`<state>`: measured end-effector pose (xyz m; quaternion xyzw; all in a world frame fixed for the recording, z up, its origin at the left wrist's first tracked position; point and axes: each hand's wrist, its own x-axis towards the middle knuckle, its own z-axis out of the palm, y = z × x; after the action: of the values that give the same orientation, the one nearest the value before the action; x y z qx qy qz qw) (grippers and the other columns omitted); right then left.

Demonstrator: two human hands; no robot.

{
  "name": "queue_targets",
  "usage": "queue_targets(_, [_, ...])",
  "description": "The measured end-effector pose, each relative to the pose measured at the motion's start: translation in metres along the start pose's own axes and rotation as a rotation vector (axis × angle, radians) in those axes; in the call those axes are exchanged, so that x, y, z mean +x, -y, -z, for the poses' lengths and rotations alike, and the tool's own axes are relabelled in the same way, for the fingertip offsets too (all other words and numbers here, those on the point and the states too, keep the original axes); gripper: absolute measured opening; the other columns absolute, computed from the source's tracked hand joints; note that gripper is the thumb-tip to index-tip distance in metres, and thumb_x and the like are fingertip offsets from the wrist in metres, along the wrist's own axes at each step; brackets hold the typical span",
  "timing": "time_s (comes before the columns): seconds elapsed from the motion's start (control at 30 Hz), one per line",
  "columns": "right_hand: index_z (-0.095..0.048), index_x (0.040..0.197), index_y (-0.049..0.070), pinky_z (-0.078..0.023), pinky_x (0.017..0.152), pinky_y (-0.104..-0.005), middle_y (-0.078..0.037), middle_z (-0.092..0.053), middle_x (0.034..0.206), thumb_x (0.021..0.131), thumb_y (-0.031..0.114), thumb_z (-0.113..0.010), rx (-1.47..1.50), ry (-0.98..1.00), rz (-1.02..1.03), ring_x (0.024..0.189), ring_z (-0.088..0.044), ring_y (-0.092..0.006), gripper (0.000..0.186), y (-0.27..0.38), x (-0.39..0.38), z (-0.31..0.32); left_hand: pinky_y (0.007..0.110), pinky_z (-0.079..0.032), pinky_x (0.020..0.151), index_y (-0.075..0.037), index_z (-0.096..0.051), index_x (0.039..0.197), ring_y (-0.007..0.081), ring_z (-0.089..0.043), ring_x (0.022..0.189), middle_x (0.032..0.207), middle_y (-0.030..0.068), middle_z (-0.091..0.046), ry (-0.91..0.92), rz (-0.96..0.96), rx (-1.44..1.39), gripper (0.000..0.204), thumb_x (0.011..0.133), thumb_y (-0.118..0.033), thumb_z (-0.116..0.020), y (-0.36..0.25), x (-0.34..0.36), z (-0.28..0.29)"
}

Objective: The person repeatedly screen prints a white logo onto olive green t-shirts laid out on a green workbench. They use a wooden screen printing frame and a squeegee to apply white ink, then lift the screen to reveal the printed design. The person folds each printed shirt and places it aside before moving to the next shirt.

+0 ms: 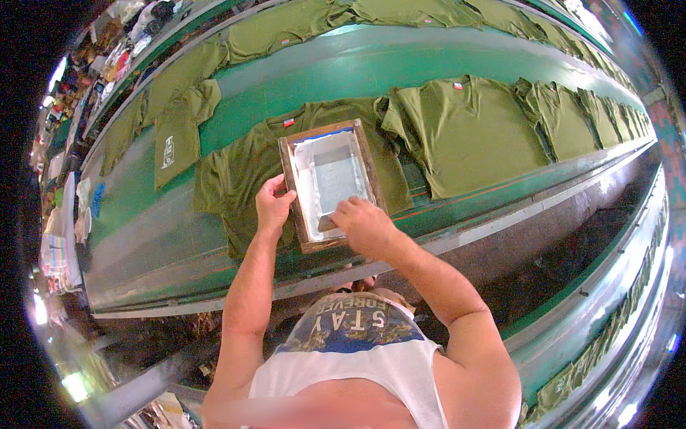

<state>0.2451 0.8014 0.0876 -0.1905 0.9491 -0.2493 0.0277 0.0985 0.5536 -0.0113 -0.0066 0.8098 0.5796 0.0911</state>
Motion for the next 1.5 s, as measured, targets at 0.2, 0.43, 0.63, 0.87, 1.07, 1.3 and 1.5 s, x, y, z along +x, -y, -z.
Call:
queue_targets(0.2, [-0.077,0.122,0.005,-0.054,0.107,-0.0494,-0.013,-0.074,0.121,0.088,-0.001,-0.069,0.087,0.004,-0.035,0.122,-0.068,-0.036,0.036,-0.004,-0.014,0.015,0.035,-0.061,0.082,0.005,-0.071,0.143,0.0178,-0.076,0.094,0.11,0.0109,-0.081,0.07,0.083,-0.002,0.06,0.086,-0.003,-0.084,-0.008,0.004,0.007])
queue_targets(0.43, [-0.077,0.132,0.006,-0.054,0.111,-0.0498,-0.012,-0.072,0.128,0.079,-0.001,-0.075,0.004,-0.12,-0.056,0.126,-0.066,-0.0364,0.054,0.011,-0.039,-0.021,0.034,-0.062,0.067,0.001,-0.068,0.148,0.0162,-0.075,0.085,0.109,0.0092,-0.08,0.109,0.066,0.033,0.063,0.087,-0.002,-0.085,-0.004,0.007,0.006])
queue_targets(0.63, [-0.076,0.134,0.01,-0.054,0.112,-0.0497,-0.011,-0.071,0.13,0.086,0.006,-0.073,-0.045,-0.199,-0.053,0.131,-0.065,-0.036,0.048,-0.003,-0.019,-0.037,0.038,-0.062,0.079,0.003,-0.071,0.143,0.02,-0.076,0.091,0.106,0.0119,-0.08,0.091,0.074,0.064,0.06,0.085,-0.004,-0.085,-0.012,0.003,0.009])
queue_targets(0.87, [-0.078,0.132,0.008,-0.053,0.112,-0.0485,-0.011,-0.074,0.128,0.087,-0.002,-0.069,-0.042,-0.251,0.003,0.125,-0.067,-0.0362,0.047,-0.07,0.076,-0.019,0.036,-0.064,0.069,0.001,-0.074,0.136,0.0184,-0.076,0.085,0.104,0.0099,-0.079,0.072,0.216,-0.054,0.051,0.087,-0.004,-0.085,-0.032,-0.007,0.009])
queue_targets(1.07, [-0.079,0.128,0.006,-0.054,0.11,-0.049,-0.011,-0.075,0.123,0.087,-0.005,-0.068,-0.042,-0.203,0.013,0.121,-0.068,-0.0364,0.044,-0.076,0.094,-0.006,0.035,-0.064,0.063,0.0,-0.069,0.145,0.0189,-0.075,0.09,0.116,0.0103,-0.075,0.081,0.285,-0.034,0.06,0.088,-0.006,-0.087,-0.041,-0.007,0.009])
queue_targets(1.3, [-0.077,0.132,0.005,-0.053,0.111,-0.0501,-0.013,-0.073,0.127,0.087,-0.006,-0.067,-0.006,-0.15,0.067,0.123,-0.067,-0.0381,0.047,-0.074,0.074,0.009,0.034,-0.064,0.062,0.0,-0.069,0.146,0.0181,-0.076,0.09,0.112,0.0104,-0.077,0.056,0.26,-0.006,0.061,0.088,-0.005,-0.087,-0.033,-0.007,0.008])
queue_targets(1.5, [-0.076,0.134,0.005,-0.052,0.113,-0.0519,-0.015,-0.072,0.13,0.088,-0.007,-0.066,-0.079,-0.255,0.013,0.129,-0.064,-0.0396,0.049,-0.095,0.125,0.003,0.034,-0.064,0.062,0.001,-0.073,0.14,0.0185,-0.076,0.088,0.108,0.0113,-0.079,0.066,0.183,0.016,0.052,0.089,-0.001,-0.086,-0.024,-0.003,0.009])
